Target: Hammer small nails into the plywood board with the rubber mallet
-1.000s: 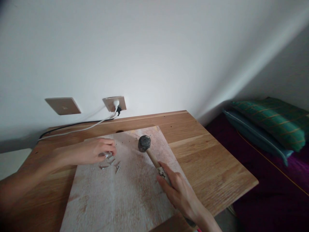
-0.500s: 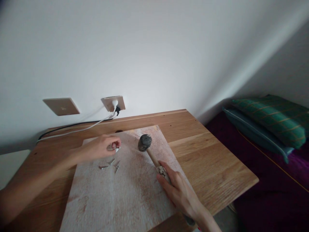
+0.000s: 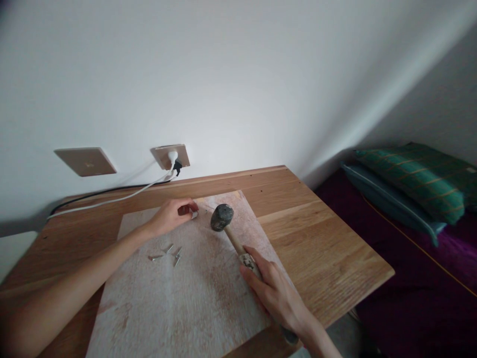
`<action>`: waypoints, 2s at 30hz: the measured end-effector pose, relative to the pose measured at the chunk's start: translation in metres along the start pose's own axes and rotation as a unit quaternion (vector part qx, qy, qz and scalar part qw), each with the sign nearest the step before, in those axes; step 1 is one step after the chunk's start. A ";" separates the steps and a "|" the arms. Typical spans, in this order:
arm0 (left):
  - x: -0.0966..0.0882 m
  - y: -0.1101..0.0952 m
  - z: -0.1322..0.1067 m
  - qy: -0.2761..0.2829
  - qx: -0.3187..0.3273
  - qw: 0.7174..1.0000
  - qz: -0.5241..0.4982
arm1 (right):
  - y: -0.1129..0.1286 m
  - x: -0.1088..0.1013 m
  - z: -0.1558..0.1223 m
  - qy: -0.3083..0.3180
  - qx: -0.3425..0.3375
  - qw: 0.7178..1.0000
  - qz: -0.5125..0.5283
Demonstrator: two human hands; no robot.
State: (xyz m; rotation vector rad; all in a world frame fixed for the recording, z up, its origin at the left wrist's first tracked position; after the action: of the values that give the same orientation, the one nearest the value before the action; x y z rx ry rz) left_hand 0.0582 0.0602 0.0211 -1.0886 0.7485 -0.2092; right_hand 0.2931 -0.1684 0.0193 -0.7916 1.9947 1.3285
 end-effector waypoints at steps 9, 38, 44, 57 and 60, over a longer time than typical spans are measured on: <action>-0.001 -0.001 -0.002 -0.008 0.012 1.000 0.009 | -0.005 0.003 0.000 0.002 0.004 1.000 0.018; 0.001 -0.003 -0.002 -0.003 0.013 1.000 0.021 | -0.006 0.006 0.000 0.009 -0.002 1.000 0.030; 0.003 -0.007 -0.004 0.004 0.024 0.999 0.030 | -0.006 0.006 -0.001 0.014 0.011 0.999 0.039; 0.004 0.001 -0.003 -0.010 -0.017 0.999 -0.029 | 0.046 0.002 0.018 0.046 -0.064 0.995 0.064; 0.001 0.000 -0.003 -0.015 -0.032 0.999 -0.039 | 0.061 0.002 0.028 0.058 -0.086 0.993 0.053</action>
State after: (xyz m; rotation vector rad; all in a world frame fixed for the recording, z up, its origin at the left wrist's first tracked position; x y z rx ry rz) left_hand 0.0573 0.0575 0.0199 -1.1810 0.6901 -0.2345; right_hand 0.2503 -0.1226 0.0441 -0.8706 2.0566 1.5641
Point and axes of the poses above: each hand's wrist, its own z-axis towards the middle knuckle, its own x-axis out of the palm, y = z × x, the point moved 5 cm from there along z, towards the middle knuckle, and after that the axes turned 15 degrees about -z, right-handed, at the moved point
